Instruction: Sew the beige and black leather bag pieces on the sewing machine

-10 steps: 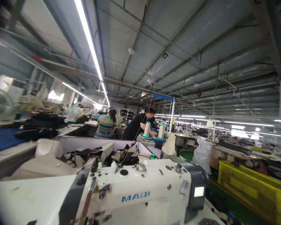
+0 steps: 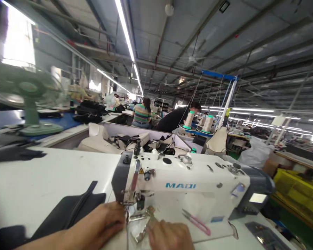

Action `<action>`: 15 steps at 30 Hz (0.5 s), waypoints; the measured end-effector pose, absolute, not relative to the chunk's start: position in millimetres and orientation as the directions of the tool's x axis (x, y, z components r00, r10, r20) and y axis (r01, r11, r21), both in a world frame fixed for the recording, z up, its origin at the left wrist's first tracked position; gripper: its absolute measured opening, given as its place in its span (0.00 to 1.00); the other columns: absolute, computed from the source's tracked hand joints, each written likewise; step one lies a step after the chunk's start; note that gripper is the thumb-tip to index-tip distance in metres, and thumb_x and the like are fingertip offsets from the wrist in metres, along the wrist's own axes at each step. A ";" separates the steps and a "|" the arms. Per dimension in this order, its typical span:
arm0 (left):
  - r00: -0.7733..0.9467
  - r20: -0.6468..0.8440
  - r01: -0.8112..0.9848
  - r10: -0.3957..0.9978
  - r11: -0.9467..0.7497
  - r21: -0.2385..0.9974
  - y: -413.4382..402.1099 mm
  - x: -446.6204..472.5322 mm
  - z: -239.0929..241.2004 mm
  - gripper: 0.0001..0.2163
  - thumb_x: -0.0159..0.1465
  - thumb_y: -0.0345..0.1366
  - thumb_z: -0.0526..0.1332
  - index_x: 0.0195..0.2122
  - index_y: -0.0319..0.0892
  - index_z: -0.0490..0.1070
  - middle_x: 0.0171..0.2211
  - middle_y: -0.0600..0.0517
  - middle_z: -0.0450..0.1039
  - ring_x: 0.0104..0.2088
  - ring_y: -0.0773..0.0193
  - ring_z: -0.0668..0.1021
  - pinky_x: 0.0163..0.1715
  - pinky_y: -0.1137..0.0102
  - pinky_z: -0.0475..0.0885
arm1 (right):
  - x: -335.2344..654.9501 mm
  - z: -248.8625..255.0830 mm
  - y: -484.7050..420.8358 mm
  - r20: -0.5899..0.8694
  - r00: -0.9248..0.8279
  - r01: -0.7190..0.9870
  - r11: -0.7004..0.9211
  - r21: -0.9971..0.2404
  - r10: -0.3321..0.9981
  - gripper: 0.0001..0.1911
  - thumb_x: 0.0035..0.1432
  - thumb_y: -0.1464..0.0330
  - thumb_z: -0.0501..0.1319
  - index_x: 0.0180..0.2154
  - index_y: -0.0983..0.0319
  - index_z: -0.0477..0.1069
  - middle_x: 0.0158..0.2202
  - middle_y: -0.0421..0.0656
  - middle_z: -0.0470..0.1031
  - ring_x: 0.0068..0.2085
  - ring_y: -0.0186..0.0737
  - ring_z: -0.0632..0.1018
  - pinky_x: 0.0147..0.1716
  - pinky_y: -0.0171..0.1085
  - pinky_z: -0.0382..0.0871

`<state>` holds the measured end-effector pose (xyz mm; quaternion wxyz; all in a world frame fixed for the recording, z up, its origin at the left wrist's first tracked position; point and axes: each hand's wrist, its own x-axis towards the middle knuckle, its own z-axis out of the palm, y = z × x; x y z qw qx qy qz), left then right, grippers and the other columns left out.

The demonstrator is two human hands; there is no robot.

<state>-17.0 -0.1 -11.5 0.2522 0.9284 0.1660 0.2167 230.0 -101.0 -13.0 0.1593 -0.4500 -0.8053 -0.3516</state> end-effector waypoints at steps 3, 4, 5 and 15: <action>0.816 0.318 0.296 0.482 -0.823 0.485 2.2 -21.5 -16.2 0.10 0.67 0.28 0.53 0.32 0.43 0.71 0.39 0.54 0.74 0.40 0.66 0.75 0.42 0.76 0.67 | 291.1 -37.1 -111.2 0.567 -0.343 0.889 0.064 0.454 0.749 0.17 0.69 0.73 0.44 0.38 0.60 0.70 0.32 0.44 0.76 0.28 0.39 0.78 0.22 0.33 0.70; 0.805 0.308 0.328 0.507 -0.813 0.482 3.2 -20.9 -17.5 0.10 0.66 0.28 0.54 0.31 0.43 0.72 0.37 0.54 0.74 0.38 0.67 0.75 0.40 0.76 0.66 | 310.8 -49.4 -113.6 0.602 -0.307 0.879 -0.024 0.477 0.737 0.15 0.68 0.73 0.45 0.40 0.62 0.70 0.34 0.47 0.76 0.31 0.43 0.79 0.24 0.35 0.73; 0.795 0.297 0.351 0.530 -0.800 0.486 4.2 -19.7 -18.9 0.10 0.66 0.28 0.55 0.29 0.43 0.72 0.35 0.54 0.74 0.37 0.68 0.75 0.38 0.77 0.66 | 328.9 -62.8 -115.3 0.630 -0.321 0.858 -0.064 0.509 0.708 0.14 0.67 0.73 0.46 0.43 0.64 0.70 0.35 0.50 0.76 0.34 0.46 0.79 0.27 0.37 0.75; 0.702 0.237 0.423 0.672 -0.661 0.619 8.1 -16.7 -21.1 0.09 0.63 0.31 0.59 0.32 0.45 0.80 0.28 0.55 0.76 0.29 0.68 0.75 0.30 0.75 0.62 | 310.0 -56.6 -128.7 0.409 -0.136 0.988 0.156 -0.014 0.902 0.18 0.65 0.77 0.43 0.46 0.61 0.67 0.47 0.51 0.70 0.41 0.40 0.77 0.39 0.35 0.74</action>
